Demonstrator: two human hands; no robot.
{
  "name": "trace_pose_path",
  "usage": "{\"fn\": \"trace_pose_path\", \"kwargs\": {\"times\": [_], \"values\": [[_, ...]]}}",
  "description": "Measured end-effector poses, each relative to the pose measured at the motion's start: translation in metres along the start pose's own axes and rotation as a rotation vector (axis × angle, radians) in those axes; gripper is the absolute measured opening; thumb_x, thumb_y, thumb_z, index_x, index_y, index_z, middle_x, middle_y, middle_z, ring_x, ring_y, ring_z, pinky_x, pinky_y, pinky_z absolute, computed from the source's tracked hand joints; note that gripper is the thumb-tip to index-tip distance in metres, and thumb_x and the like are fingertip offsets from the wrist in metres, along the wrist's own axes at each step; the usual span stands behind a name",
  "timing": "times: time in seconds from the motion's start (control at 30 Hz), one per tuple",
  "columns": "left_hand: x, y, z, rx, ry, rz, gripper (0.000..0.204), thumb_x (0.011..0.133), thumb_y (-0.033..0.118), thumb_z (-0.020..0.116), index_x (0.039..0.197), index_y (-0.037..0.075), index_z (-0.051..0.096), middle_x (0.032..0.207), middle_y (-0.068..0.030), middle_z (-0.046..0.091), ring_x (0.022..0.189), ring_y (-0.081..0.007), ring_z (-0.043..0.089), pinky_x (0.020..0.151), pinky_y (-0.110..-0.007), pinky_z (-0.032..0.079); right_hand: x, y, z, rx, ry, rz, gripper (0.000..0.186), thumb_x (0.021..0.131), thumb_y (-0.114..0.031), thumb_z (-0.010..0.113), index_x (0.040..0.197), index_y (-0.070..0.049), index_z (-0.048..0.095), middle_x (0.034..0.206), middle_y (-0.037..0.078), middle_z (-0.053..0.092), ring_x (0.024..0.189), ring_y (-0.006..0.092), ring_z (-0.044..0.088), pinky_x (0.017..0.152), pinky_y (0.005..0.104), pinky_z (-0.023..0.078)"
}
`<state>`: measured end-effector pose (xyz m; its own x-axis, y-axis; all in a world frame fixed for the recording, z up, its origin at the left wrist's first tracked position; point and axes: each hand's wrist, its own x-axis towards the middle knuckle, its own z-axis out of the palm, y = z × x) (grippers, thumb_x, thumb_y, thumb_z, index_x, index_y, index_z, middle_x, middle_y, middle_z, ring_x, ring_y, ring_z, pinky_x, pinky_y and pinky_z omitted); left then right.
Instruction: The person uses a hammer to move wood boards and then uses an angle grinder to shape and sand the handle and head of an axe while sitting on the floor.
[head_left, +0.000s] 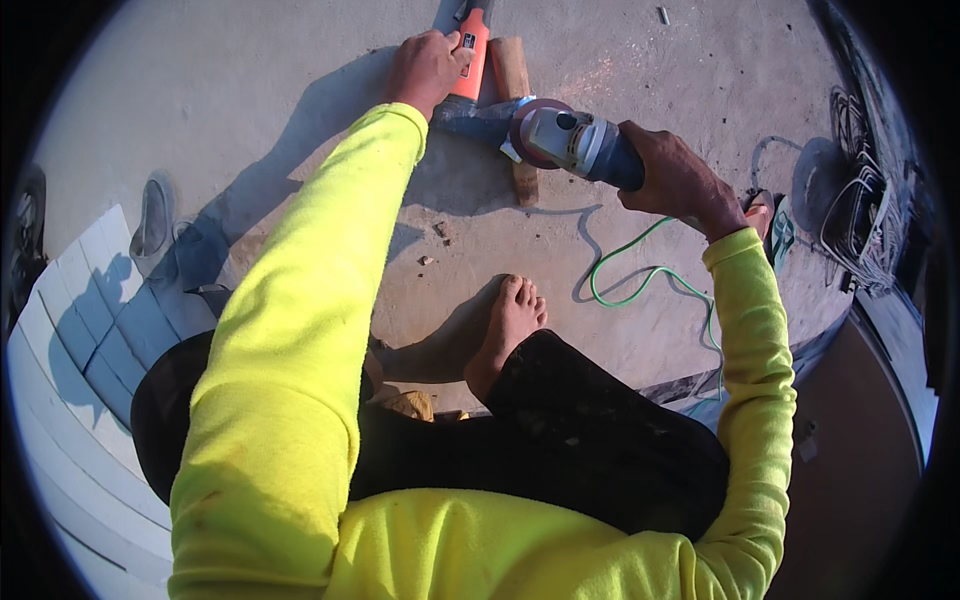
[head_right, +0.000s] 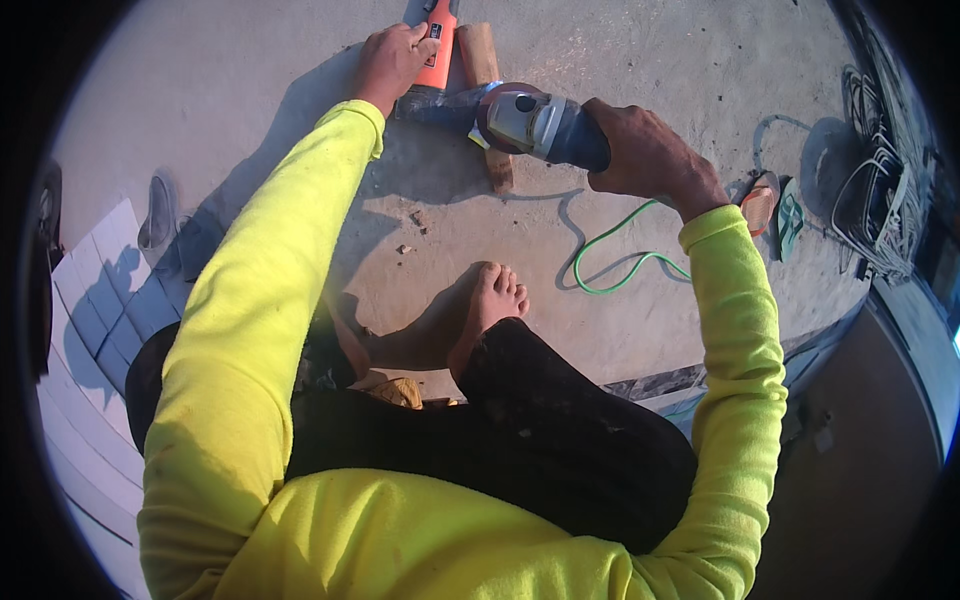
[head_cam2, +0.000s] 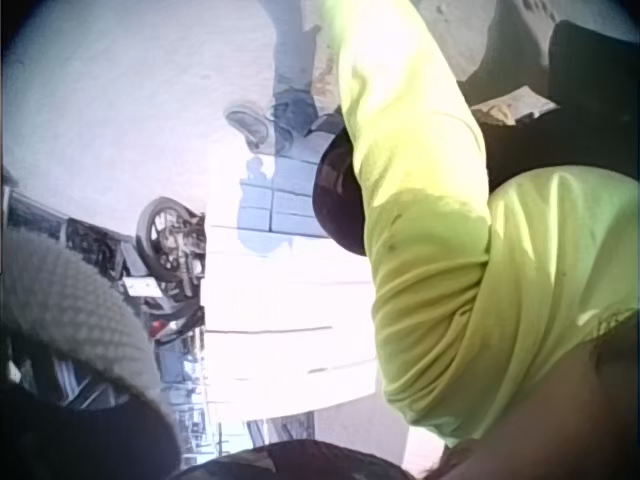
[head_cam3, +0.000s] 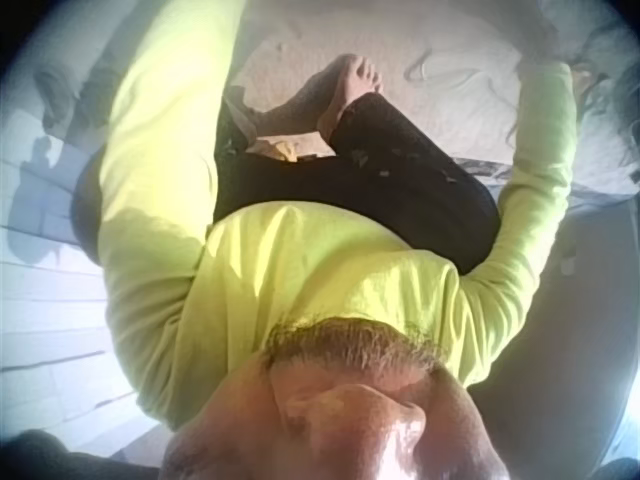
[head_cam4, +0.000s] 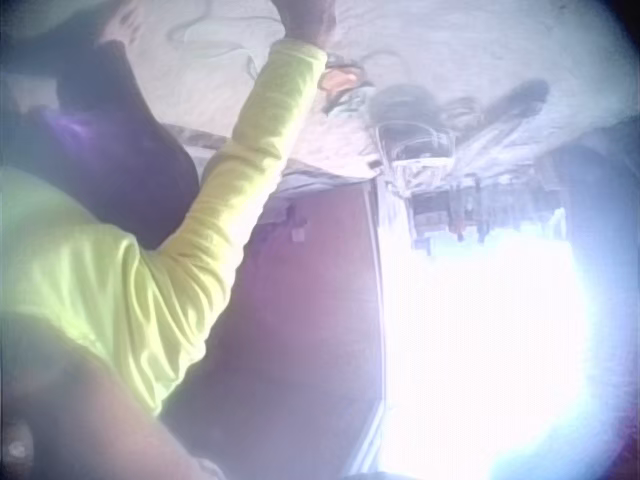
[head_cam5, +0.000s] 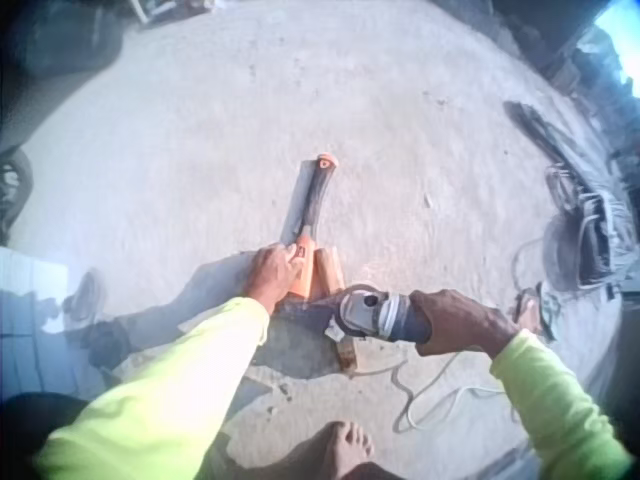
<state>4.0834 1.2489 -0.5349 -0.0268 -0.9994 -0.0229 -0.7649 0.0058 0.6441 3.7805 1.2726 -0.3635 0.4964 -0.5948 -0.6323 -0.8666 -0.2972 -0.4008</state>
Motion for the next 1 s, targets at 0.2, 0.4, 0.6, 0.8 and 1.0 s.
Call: {"fn": "trace_pose_path", "kwargs": {"times": [0.2,0.4,0.6,0.8,1.0], "values": [[0.001,0.000,-0.003,-0.031,-0.032,-0.065,0.042,0.087,0.035,0.070,0.112,0.002,0.072,0.104,-0.0215,0.070,0.099,-0.0388,0.067,0.090,-0.044,0.053,0.008,0.015,-0.017,-0.005,0.040,0.032,0.061,0.066,-0.012,0.081,0.120,0.001,0.056,0.097,0.023,0.070,0.090,0.0392,0.071,0.083,0.0457,0.057],[0.002,-0.002,-0.004,-0.006,-0.014,-0.003,0.040,0.088,0.034,0.069,0.111,0.001,0.073,0.102,-0.0211,0.069,0.098,-0.0388,0.067,0.090,-0.044,0.053,0.005,0.016,-0.006,0.003,0.038,0.008,0.063,0.067,-0.012,0.081,0.123,0.000,0.055,0.098,0.023,0.070,0.090,0.0376,0.071,0.084,0.0450,0.057],[0.004,0.005,-0.003,-0.013,-0.071,-0.104,0.044,0.086,0.036,0.070,0.113,0.002,0.072,0.106,-0.0212,0.070,0.101,-0.0389,0.067,0.090,-0.045,0.053,0.002,0.014,-0.009,0.018,-0.024,-0.011,0.063,0.066,-0.010,0.080,0.123,-0.001,0.056,0.098,0.023,0.071,0.089,0.0372,0.072,0.085,0.0446,0.058],[0.000,-0.005,0.001,-0.034,-0.004,-0.022,0.043,0.089,0.035,0.066,0.115,0.000,0.070,0.096,-0.0177,0.068,0.089,-0.0373,0.066,0.081,-0.043,0.052,0.009,0.020,-0.011,0.029,0.048,0.045,0.063,0.065,-0.011,0.082,0.121,0.000,0.056,0.097,0.024,0.070,0.090,0.0381,0.071,0.084,0.0451,0.058],[0.003,0.005,-0.002,0.000,-0.043,-0.057,0.042,0.087,0.036,0.070,0.113,0.003,0.072,0.104,-0.0200,0.070,0.100,-0.0388,0.066,0.089,-0.044,0.053,-0.005,0.016,0.003,0.026,-0.010,-0.002,0.062,0.065,-0.008,0.080,0.121,0.000,0.056,0.097,0.022,0.071,0.089,0.0368,0.071,0.085,0.0454,0.058]]}}
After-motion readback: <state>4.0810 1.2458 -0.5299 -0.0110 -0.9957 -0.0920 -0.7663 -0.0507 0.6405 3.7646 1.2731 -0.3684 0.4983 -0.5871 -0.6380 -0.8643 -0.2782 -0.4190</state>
